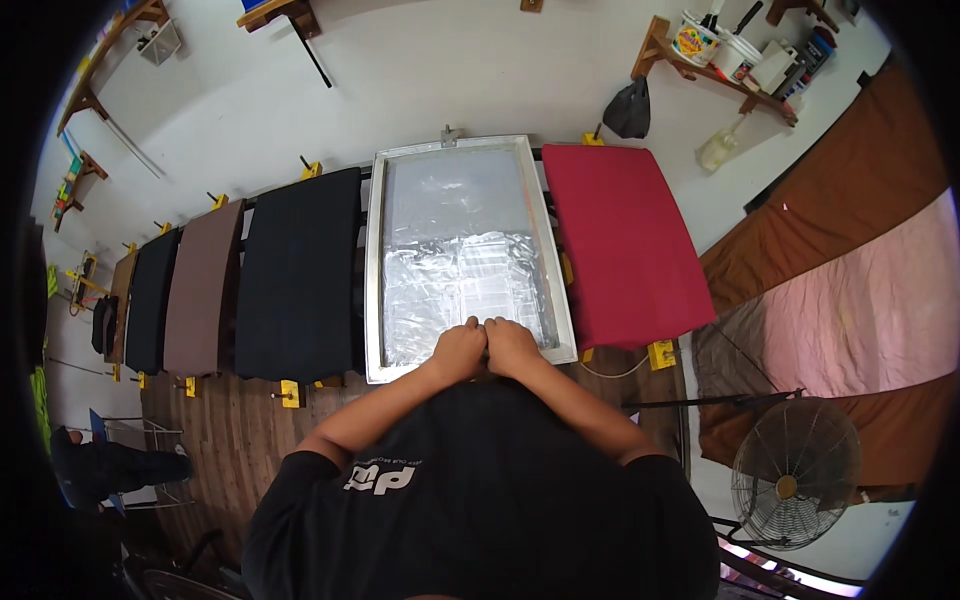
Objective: Using a squeegee to spread ink or emulsion across a screen printing frame at a workstation.
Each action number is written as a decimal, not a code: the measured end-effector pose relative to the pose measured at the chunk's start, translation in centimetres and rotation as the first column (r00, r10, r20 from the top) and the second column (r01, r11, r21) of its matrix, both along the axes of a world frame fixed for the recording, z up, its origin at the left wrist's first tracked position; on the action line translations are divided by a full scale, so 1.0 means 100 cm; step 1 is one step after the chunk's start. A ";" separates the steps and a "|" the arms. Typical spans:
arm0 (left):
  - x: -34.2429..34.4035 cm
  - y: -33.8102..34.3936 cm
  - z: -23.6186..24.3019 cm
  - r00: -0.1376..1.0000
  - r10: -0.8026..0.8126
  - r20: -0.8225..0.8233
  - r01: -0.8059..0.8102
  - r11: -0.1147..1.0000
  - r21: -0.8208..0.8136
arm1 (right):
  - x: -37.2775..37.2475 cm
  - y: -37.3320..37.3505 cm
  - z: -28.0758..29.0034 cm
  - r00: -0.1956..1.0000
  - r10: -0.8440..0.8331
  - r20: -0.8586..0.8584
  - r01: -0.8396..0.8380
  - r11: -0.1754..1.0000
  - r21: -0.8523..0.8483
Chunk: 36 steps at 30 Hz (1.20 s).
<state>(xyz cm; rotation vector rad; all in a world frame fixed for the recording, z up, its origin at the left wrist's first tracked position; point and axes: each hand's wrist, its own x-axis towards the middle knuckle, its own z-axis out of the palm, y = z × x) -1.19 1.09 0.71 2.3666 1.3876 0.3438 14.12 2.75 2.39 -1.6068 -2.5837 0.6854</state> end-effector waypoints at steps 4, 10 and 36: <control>0.010 0.000 -0.012 0.993 0.054 -0.108 -0.044 0.995 0.093 | 0.004 0.004 -0.014 1.000 0.004 -0.006 -0.004 1.000 -0.003; 0.009 -0.014 -0.028 0.987 0.130 -0.093 -0.099 0.955 0.280 | 0.008 -0.010 -0.024 1.000 0.030 0.009 -0.031 0.996 0.084; 0.002 0.046 0.011 0.947 0.300 -0.118 -0.314 0.942 -0.118 | -0.001 0.070 -0.008 0.980 0.194 0.038 -0.195 0.981 0.021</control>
